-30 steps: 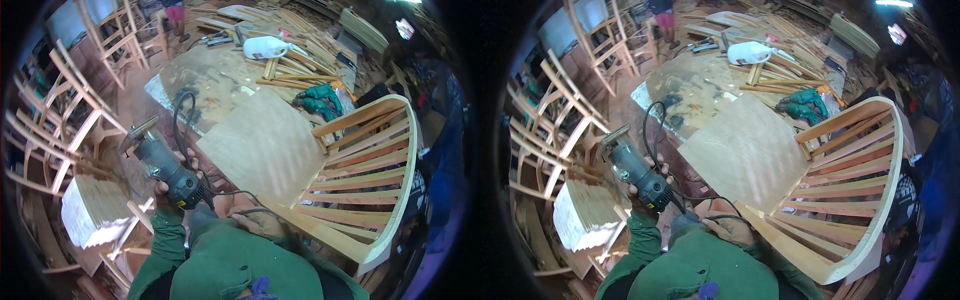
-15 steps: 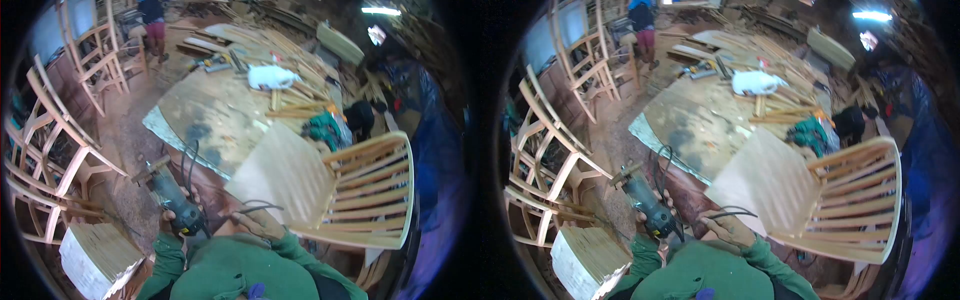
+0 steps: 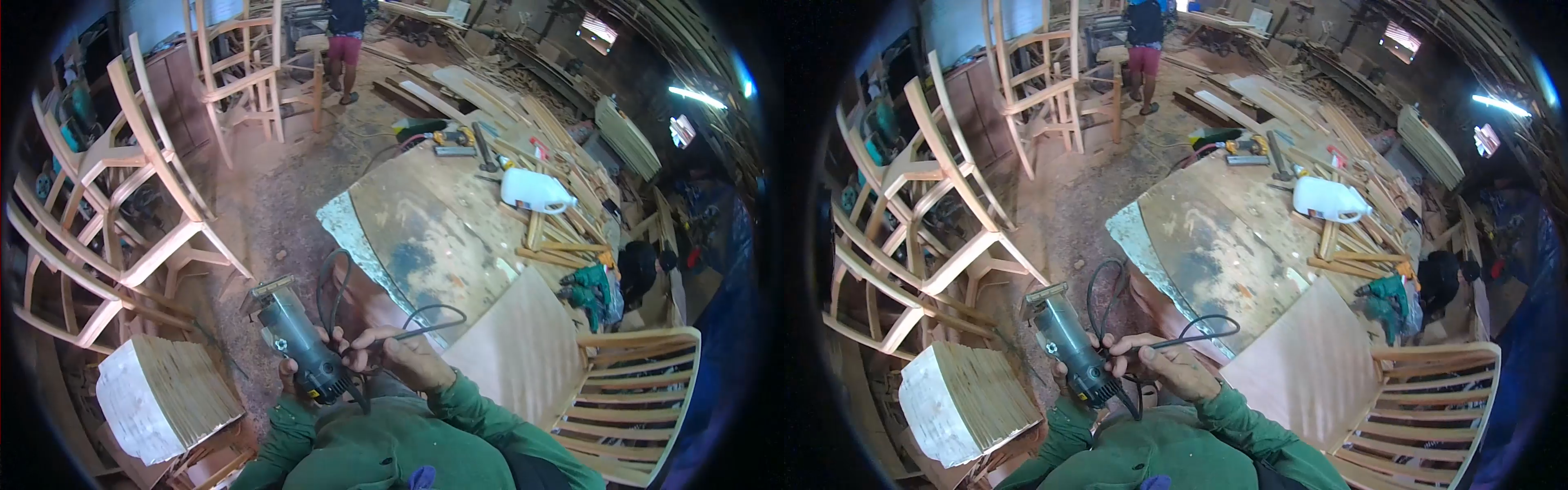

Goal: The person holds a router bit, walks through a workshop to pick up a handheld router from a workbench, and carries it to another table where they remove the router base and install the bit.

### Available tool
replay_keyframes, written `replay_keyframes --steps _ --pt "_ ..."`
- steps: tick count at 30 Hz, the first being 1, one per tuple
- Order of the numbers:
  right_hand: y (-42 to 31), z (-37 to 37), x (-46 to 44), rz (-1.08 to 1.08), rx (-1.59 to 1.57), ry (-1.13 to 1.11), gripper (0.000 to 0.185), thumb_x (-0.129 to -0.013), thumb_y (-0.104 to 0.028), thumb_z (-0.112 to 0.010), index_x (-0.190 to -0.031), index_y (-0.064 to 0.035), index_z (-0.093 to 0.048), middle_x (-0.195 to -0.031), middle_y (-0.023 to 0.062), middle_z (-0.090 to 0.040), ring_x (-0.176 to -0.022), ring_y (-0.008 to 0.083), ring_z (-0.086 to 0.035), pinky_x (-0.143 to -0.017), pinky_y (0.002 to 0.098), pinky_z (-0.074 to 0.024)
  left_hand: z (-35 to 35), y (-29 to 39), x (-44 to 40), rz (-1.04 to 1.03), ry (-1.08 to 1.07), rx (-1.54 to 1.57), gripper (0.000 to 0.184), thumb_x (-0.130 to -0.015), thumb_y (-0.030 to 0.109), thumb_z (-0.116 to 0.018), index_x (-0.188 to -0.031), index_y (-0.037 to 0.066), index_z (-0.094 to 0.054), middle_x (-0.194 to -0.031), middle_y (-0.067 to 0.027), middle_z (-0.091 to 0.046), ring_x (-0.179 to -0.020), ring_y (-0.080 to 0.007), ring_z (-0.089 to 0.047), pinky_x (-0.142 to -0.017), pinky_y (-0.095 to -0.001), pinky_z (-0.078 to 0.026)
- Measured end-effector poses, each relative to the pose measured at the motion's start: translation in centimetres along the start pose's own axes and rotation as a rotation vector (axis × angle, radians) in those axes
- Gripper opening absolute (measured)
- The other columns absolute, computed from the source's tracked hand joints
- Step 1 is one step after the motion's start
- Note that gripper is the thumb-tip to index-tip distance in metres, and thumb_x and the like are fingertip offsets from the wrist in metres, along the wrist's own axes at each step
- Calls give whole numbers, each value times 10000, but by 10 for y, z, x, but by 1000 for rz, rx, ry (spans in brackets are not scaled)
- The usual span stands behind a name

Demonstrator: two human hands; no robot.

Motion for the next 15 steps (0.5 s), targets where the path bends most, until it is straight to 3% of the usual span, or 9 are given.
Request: replay_keyframes --steps 3,6,12,15 --pt "-5 14 -27 -18 -40 -17 469 -1125 -402 -449 -1343 -10 -589 -1087 97 -688 -1199 246 -636 -1071 408 -486 4 14 -20 -33 -46 -60 751 -743 532 -844 -1251 54 -562 -1277 -138 -533 -970 -332 -627 -840 -434 -568" --pt "-4 34 -59 -13 -61 -84 480 -1127 -394 -448 -1346 12 -580 -1066 102 -691 -1158 239 -651 -1044 398 -499 8 29 -42 -15 -45 -40 751 -682 487 -843 -1231 61 -556 -1267 -121 -517 -1138 -335 -559 -951 -500 -505" --pt "-13 78 -122 -63 -122 -73 474 -1126 -348 -461 -1348 56 -566 -1056 118 -695 -1094 231 -663 -992 380 -526 18 50 -102 -44 -74 -73 761 -688 513 -856 -1227 63 -563 -1289 -123 -523 -1136 -370 -564 -926 -506 -499" --pt "-29 97 -158 -62 -154 -114 477 -1126 -336 -463 -1361 69 -555 -1062 129 -695 -1076 225 -667 -964 374 -541 17 65 -138 -91 -51 -82 754 -712 513 -851 -1232 53 -555 -1272 -141 -503 -1121 -355 -563 -880 -527 -559"
Point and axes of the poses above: each hand's wrist, its own x-axis away from the middle knuckle, its own z-axis out of the back of the hand, y = z × x, the point moved 5 cm from there along -x, towards the middle knuckle
